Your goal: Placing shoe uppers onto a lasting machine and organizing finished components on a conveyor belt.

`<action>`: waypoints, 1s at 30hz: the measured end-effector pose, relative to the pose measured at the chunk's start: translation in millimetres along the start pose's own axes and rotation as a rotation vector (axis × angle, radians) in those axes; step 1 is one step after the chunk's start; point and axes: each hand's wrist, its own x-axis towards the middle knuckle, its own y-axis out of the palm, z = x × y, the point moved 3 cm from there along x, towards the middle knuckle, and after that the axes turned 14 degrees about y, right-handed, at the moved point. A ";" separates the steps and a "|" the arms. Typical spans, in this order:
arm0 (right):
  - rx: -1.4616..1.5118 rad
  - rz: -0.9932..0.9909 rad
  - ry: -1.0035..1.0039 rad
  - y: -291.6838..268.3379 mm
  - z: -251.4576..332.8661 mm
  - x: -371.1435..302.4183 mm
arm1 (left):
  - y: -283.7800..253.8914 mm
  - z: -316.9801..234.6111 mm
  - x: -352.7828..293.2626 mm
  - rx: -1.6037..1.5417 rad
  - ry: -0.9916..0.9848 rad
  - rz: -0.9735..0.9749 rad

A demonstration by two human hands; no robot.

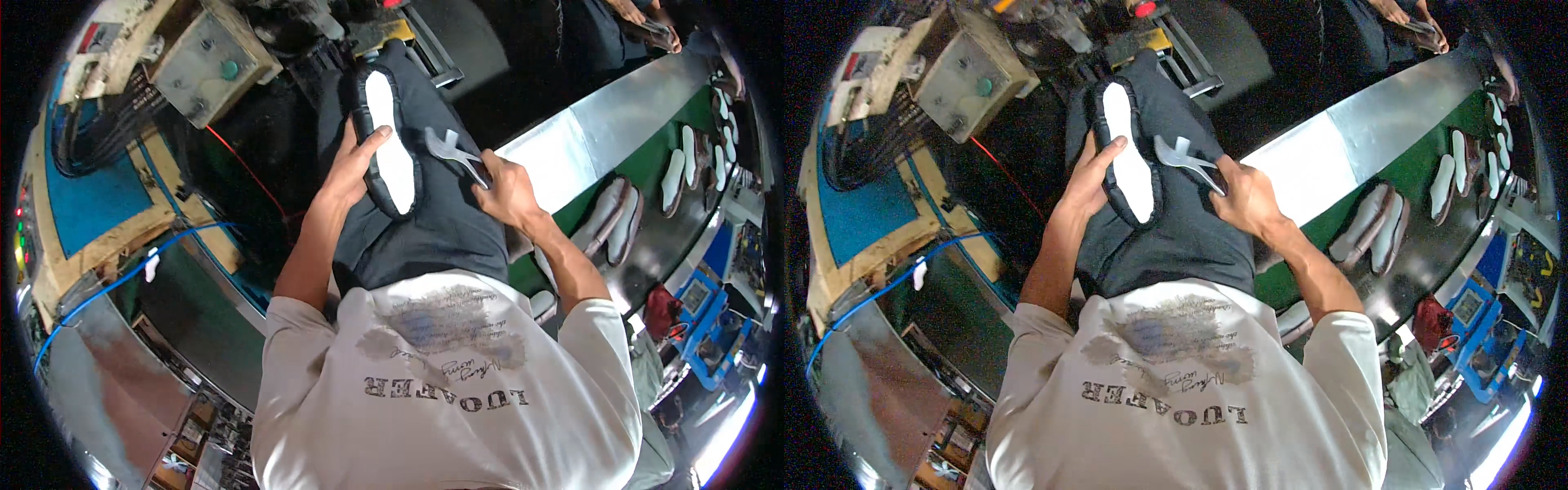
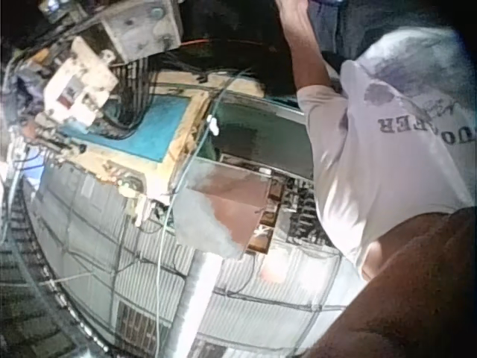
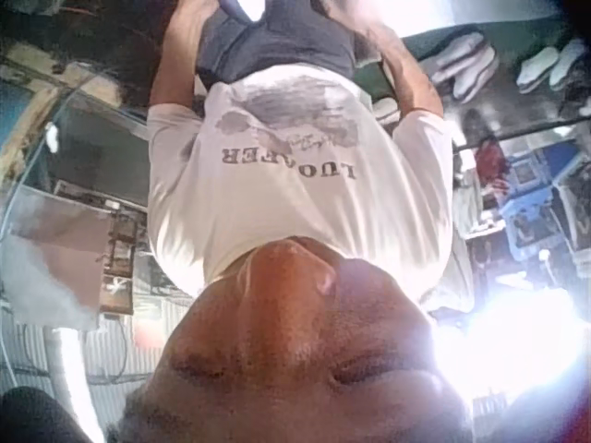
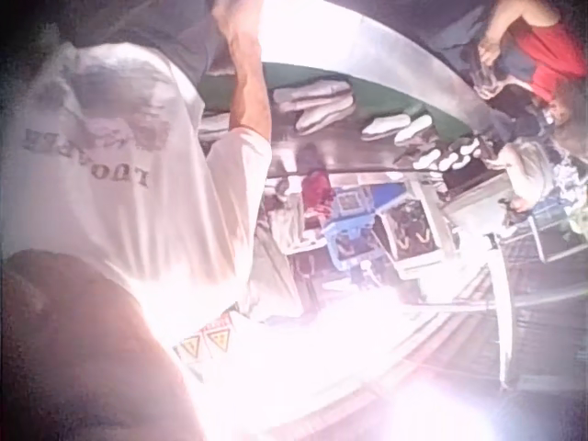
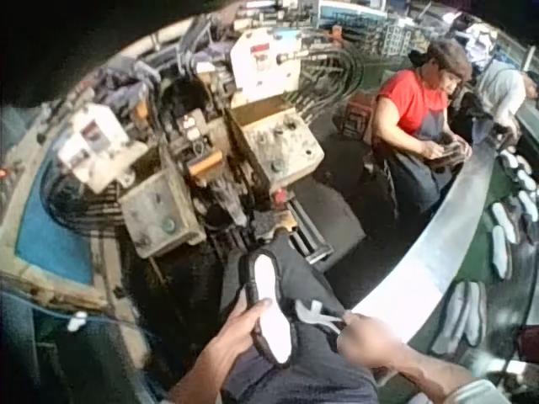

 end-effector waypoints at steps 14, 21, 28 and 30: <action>-0.396 0.115 -0.293 15.9 42.4 33.7 | -5.0 66.8 -69.1 0.163 0.414 0.014; -0.527 0.236 -0.183 26.3 45.2 32.8 | -16.0 46.4 -79.5 0.073 0.315 0.011; 0.303 0.103 -0.002 -38.5 44.2 -0.9 | -35.0 -177.8 -115.5 0.765 0.376 0.380; 0.443 0.128 0.114 -31.1 30.0 -6.5 | -8.6 -192.7 -81.5 0.926 0.493 0.338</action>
